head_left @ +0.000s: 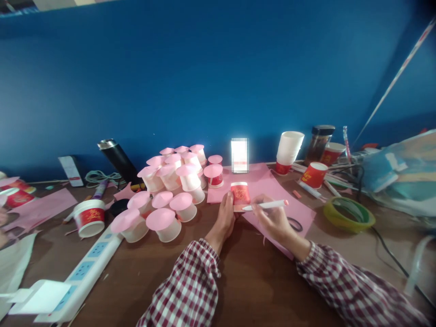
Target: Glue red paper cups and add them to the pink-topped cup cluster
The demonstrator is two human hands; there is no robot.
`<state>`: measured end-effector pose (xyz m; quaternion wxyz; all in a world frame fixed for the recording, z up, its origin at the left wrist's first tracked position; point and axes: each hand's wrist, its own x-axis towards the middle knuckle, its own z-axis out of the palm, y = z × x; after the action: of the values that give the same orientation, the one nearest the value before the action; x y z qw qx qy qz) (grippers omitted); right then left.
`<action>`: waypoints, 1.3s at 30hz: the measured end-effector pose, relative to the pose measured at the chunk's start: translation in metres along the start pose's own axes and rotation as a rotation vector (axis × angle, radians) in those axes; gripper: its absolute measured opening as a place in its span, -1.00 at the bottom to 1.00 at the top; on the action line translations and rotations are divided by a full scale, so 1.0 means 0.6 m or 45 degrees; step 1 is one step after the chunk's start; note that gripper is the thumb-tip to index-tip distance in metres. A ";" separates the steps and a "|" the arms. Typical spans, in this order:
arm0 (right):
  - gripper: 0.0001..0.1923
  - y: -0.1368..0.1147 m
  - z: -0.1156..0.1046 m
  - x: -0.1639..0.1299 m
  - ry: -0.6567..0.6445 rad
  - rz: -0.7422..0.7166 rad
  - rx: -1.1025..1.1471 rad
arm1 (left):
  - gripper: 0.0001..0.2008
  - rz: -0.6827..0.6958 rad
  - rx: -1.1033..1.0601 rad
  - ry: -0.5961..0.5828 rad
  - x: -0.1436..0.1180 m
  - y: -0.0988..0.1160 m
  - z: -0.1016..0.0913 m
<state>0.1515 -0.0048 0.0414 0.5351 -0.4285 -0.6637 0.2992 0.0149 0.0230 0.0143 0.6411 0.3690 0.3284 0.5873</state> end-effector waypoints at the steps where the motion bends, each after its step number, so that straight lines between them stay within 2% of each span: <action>1: -0.83 0.001 0.000 -0.001 -0.001 -0.002 -0.014 | -0.56 0.009 0.006 -0.002 -0.001 0.001 0.000; 7: -0.84 0.002 -0.003 -0.005 -0.076 -0.066 -0.133 | -0.53 0.024 0.163 0.047 -0.006 0.004 0.000; 14: -0.86 0.007 -0.001 -0.005 -0.068 -0.069 -0.097 | -0.51 0.061 0.230 0.059 -0.003 0.003 -0.002; 17: -0.84 0.007 -0.001 -0.003 0.011 -0.032 0.033 | -0.52 0.023 0.179 0.062 -0.001 -0.001 -0.005; 22: -0.85 0.016 -0.001 -0.003 0.119 0.065 0.206 | -0.54 -0.025 -0.034 -0.041 0.004 -0.007 -0.006; 27: -0.83 0.025 0.000 -0.002 0.128 0.092 0.241 | -0.53 -0.046 -0.071 -0.058 0.008 -0.009 -0.007; 32: -0.80 0.017 0.000 0.000 0.064 0.071 0.217 | -0.53 -0.053 -0.088 -0.069 0.007 -0.009 -0.009; 39: -0.78 0.013 0.001 0.001 0.079 0.048 0.180 | -0.55 -0.037 -0.075 -0.089 0.004 -0.007 -0.005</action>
<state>0.1529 -0.0005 0.0349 0.5786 -0.4113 -0.6158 0.3418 0.0146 0.0258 0.0091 0.6715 0.3653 0.2936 0.5740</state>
